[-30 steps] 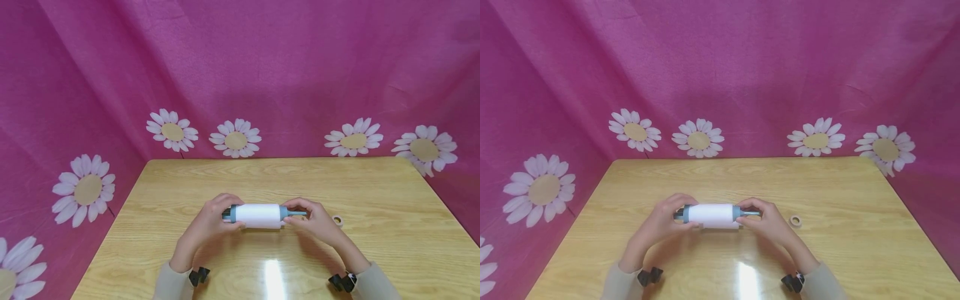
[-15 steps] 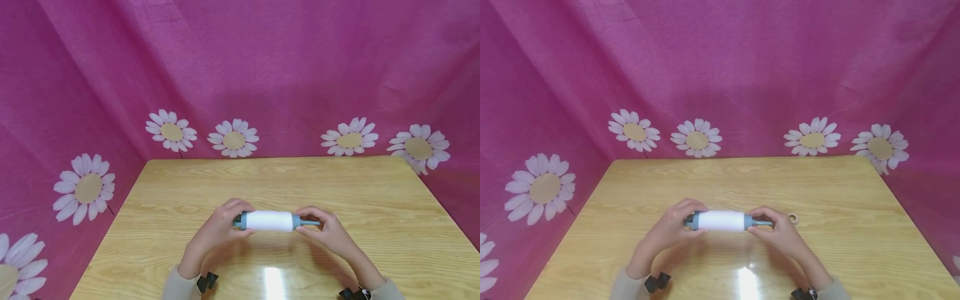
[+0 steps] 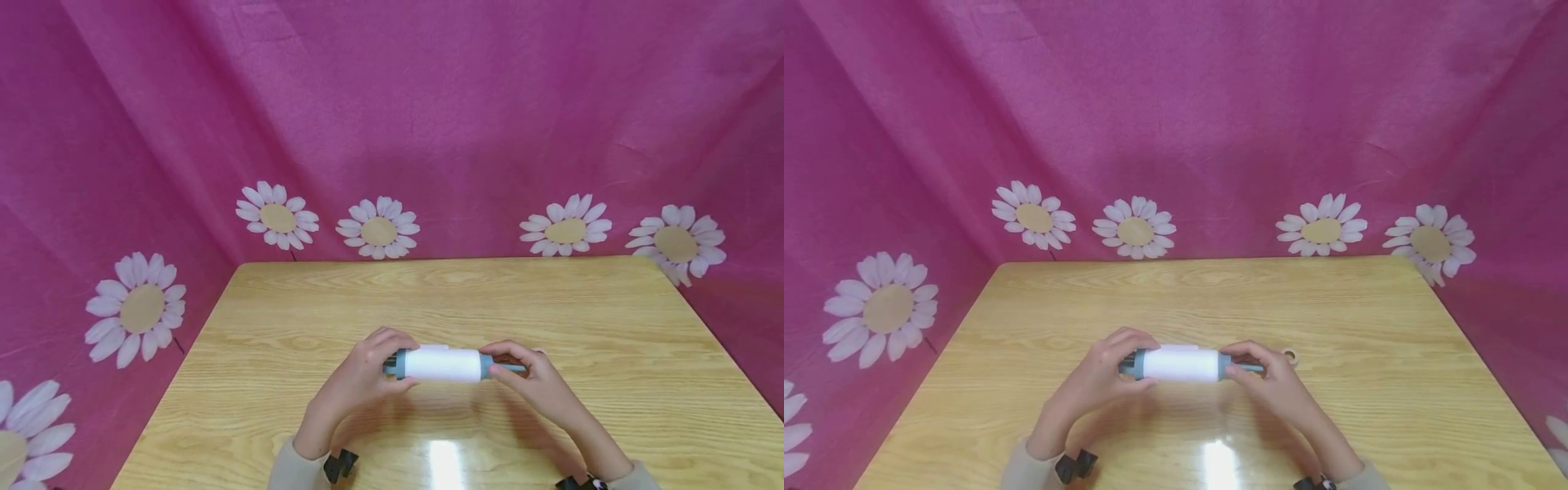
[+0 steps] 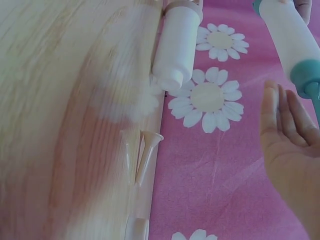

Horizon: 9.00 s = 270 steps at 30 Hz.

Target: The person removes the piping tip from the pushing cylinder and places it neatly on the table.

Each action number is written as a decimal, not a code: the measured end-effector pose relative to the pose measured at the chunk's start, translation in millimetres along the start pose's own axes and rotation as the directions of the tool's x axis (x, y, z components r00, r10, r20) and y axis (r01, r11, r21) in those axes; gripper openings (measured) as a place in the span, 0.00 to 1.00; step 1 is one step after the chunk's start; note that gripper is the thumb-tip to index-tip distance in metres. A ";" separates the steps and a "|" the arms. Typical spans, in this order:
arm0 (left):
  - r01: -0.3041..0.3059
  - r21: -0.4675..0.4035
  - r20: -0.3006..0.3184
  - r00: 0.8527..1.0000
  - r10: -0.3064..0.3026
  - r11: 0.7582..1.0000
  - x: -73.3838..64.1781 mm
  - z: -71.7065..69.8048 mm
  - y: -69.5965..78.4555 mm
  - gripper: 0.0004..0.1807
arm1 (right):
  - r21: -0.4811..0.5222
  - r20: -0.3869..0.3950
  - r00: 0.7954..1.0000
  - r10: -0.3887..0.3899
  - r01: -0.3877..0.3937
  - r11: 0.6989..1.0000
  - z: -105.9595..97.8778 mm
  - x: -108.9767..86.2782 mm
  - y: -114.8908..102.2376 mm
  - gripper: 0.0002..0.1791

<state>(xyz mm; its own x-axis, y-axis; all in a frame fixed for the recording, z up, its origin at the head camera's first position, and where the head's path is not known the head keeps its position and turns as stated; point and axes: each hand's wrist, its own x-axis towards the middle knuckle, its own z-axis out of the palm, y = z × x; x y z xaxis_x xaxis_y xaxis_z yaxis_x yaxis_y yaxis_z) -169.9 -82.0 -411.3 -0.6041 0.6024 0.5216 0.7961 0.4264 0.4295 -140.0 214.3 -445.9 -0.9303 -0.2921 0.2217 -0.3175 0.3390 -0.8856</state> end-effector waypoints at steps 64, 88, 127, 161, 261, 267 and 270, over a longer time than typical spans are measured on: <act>0.041 -0.031 0.018 0.999 -0.041 0.999 -3.8 3.6 -10.0 0.22 | 0.052 -0.121 0.963 -0.241 0.249 0.967 12.2 -0.9 6.2 0.25; 0.115 -0.078 0.068 0.992 -0.110 0.990 -11.4 2.6 -13.2 0.22 | 0.057 -0.048 0.998 0.034 -0.032 0.998 16.6 -5.6 3.5 0.15; 0.136 -0.105 0.070 0.989 -0.129 0.985 -28.7 6.9 -14.6 0.23 | 0.117 -0.026 0.998 -0.057 0.060 0.991 29.6 -12.9 9.8 0.23; 0.167 -0.103 0.100 0.983 -0.157 0.980 -29.4 3.2 -14.0 0.23 | 0.130 -0.005 1.000 0.024 -0.024 0.991 31.2 -13.1 2.1 0.22; 0.384 0.006 0.378 0.854 -0.357 0.923 -54.1 29.8 -32.1 0.27 | 0.081 0.001 0.999 0.049 -0.049 0.995 22.2 -16.4 5.4 0.14; 0.378 0.007 0.380 0.855 -0.352 0.926 -54.2 27.9 -29.2 0.27 | 0.064 0.009 0.997 0.081 -0.082 0.995 21.7 -16.9 7.0 0.15; 0.381 0.006 0.382 0.853 -0.355 0.924 -54.4 27.8 -28.4 0.27 | 0.058 0.015 0.996 0.085 -0.086 0.995 21.2 -17.0 7.1 0.15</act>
<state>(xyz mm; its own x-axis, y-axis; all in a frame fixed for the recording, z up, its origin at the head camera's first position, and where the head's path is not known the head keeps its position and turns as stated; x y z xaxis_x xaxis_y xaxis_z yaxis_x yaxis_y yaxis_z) -158.6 -108.1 -472.4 -0.7838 0.6209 0.0109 0.5056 0.6279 0.5917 -122.5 202.7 -464.7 -0.9511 -0.2755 0.1397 -0.2256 0.3104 -0.9234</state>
